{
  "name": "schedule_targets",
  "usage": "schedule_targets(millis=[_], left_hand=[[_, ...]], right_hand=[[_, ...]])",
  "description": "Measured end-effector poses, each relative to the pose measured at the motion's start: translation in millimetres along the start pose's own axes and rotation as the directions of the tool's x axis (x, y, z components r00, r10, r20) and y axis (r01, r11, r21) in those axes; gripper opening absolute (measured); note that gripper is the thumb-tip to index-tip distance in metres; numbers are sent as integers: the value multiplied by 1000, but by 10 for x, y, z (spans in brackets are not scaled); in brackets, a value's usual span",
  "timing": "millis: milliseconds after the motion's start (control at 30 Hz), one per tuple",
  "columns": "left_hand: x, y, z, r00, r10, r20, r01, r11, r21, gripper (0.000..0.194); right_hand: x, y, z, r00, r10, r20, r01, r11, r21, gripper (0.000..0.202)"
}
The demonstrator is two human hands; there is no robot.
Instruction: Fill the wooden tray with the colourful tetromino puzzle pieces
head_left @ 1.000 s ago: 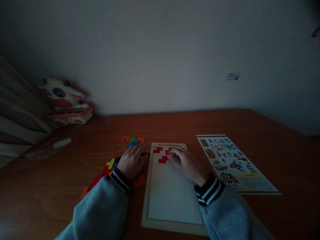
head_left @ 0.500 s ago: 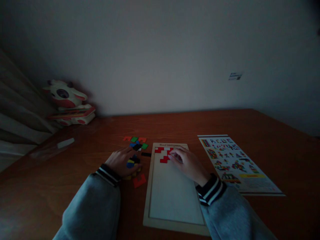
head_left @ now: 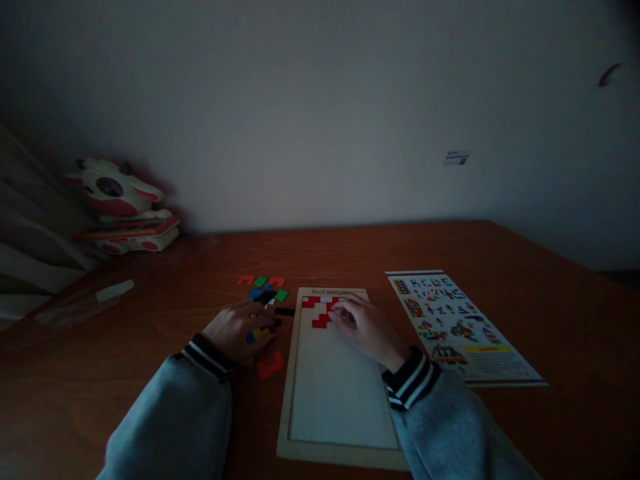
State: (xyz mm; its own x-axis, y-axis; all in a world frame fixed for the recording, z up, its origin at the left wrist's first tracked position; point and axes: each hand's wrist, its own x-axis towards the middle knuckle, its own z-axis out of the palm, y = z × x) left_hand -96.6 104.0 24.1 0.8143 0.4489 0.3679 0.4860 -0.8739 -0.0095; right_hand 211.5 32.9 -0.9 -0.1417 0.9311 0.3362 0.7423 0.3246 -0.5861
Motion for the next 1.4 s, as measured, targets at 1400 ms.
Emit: schedule_targets(millis=[1400], left_hand=[[-89, -79, -139, 998, 2, 57, 6, 990, -138, 20]], right_hand=[[-2, -20, -11, 1000, -5, 4, 5, 1000, 1, 13]])
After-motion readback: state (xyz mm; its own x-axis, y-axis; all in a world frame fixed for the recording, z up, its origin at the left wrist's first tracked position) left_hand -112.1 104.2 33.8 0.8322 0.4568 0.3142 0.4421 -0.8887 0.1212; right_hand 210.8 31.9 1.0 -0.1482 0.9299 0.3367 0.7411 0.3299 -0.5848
